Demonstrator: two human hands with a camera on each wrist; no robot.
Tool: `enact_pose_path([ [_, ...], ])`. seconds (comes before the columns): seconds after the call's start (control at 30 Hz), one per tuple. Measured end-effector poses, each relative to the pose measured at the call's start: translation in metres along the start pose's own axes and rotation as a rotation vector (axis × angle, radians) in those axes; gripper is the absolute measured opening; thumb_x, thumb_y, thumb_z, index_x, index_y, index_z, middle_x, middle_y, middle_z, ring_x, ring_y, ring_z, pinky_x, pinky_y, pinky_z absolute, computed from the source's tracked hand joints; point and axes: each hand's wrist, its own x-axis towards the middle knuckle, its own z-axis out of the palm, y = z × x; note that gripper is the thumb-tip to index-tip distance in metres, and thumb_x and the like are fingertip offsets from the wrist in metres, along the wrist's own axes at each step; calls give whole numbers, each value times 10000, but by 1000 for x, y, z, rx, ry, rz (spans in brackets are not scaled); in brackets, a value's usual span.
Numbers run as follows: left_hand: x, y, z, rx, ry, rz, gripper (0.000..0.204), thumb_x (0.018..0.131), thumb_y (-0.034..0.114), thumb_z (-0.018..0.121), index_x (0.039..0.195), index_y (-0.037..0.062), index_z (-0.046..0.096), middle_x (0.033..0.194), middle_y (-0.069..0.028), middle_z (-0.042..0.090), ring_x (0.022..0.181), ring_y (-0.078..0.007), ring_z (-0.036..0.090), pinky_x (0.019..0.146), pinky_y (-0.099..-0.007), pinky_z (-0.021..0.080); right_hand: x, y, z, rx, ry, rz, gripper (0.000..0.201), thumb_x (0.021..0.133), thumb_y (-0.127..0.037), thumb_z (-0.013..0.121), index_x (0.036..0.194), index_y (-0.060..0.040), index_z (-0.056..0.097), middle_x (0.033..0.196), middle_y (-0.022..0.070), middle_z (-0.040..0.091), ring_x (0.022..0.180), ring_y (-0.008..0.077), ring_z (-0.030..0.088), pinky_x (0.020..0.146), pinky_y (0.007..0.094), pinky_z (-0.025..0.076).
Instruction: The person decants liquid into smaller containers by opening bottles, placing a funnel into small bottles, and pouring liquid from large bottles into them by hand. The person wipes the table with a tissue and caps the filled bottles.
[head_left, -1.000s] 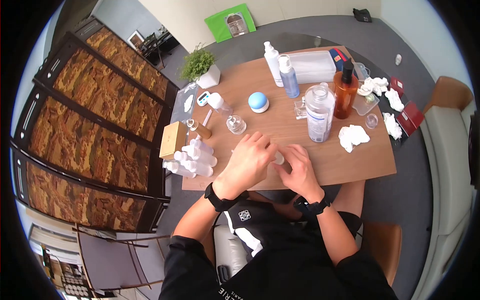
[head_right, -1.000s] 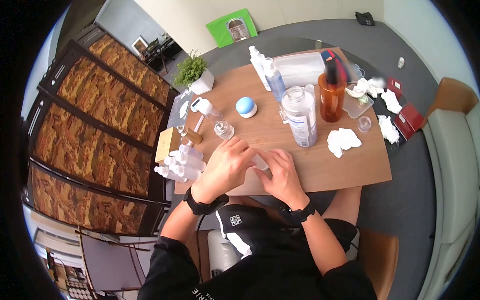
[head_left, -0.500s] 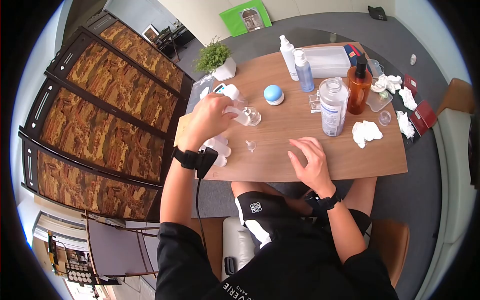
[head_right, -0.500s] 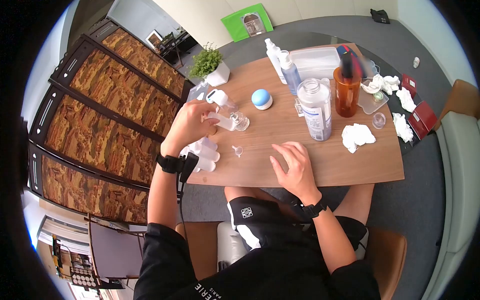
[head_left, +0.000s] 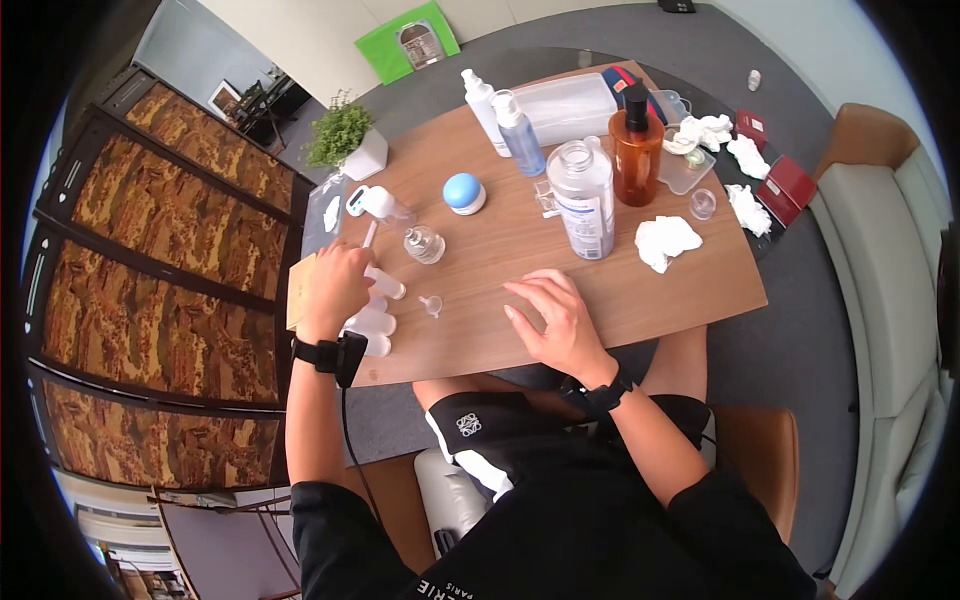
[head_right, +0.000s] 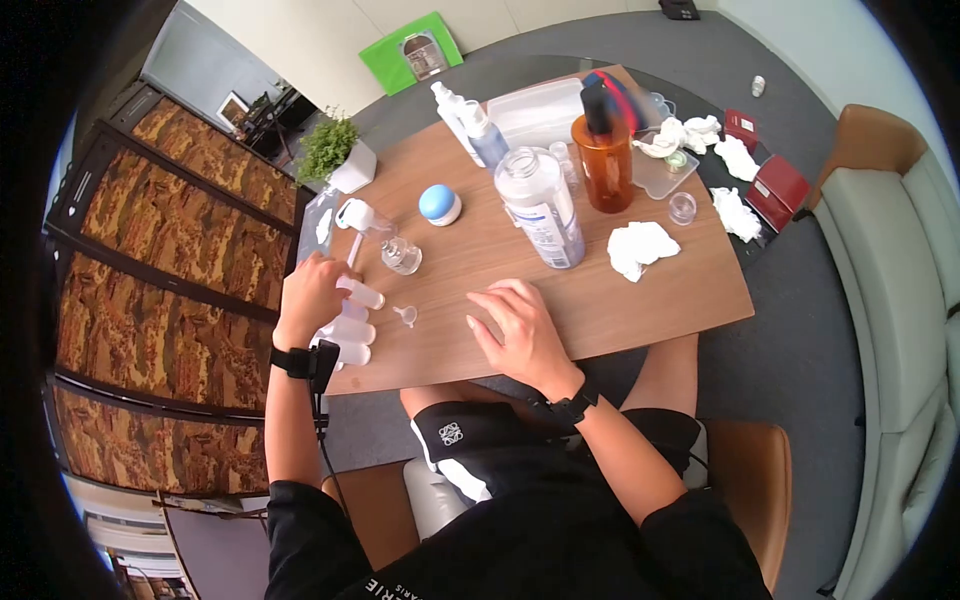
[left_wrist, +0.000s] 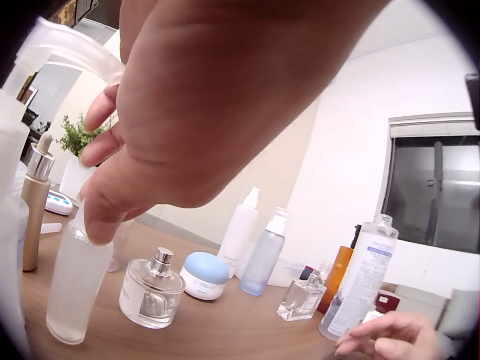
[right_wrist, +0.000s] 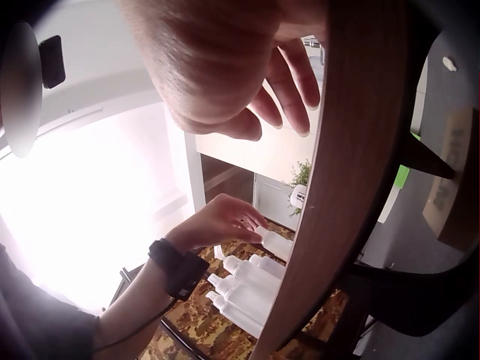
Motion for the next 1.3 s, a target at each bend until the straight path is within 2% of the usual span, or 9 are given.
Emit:
enact_pose_path([
  [0.47,-4,21,-11,143,-4,-8,238,755,113,840,985,123,777,932,-121,728,912,-333,705,815,-436,551,-1,2,3,-38,-4,-19,287,885,-103,752,1147,4,707,1077,162,699,1083,349,626,976,460,504],
  [0.67,-6,26,-12,75,-25,-26,237,749,83,844,969,79,757,936,-126,732,1079,-330,646,929,-463,496,-1,-2,1,-66,8,-54,252,880,-74,740,1114,11,701,1050,165,697,1038,352,639,942,454,518],
  [0.8,-21,47,-24,-27,311,32,226,758,64,840,958,39,737,897,-120,706,981,-317,646,843,-454,499,1,-11,-10,-82,131,-116,190,878,-11,714,1067,16,707,973,157,711,916,342,684,831,431,568],
  [0.87,-35,62,-6,-313,687,55,153,794,-2,820,914,8,726,791,-118,652,787,-293,639,697,-406,487,0,-12,-35,-199,274,-102,154,889,-4,708,1041,18,715,1000,172,729,898,334,710,811,428,577],
  [0.93,-60,93,16,-507,811,40,92,835,-51,796,862,-16,715,695,-100,579,599,-240,568,561,-347,426,6,-9,-81,-350,333,76,161,896,-9,712,1052,33,718,1040,198,739,922,356,726,838,438,582],
  [1.0,-78,121,54,-702,823,-91,143,824,-57,797,774,17,686,606,-61,505,541,-223,479,523,-359,355,19,6,-124,-503,310,178,253,898,-45,736,1131,52,715,1158,240,735,1066,403,721,921,452,572],
  [1.1,-82,141,94,-847,838,-178,162,834,-42,800,743,10,678,585,-59,485,514,-215,459,499,-358,335,22,42,-155,-657,17,131,381,910,-134,757,1241,44,696,1330,290,659,1269,447,628,1024,461,534],
  [1.2,-80,146,103,-906,889,-271,228,905,-16,760,712,-8,637,587,-78,484,485,-180,438,477,-332,300,24,46,-156,-622,-166,177,350,909,-116,747,1226,27,702,1298,279,677,1239,440,642,1019,460,535],
  [1.3,-74,146,108,-1028,958,-320,269,919,23,762,692,-7,622,569,-77,462,484,-185,417,478,-336,281,15,50,-158,-696,-191,217,275,911,-50,715,1177,21,715,1238,261,707,1166,426,680,959,447,565],
])
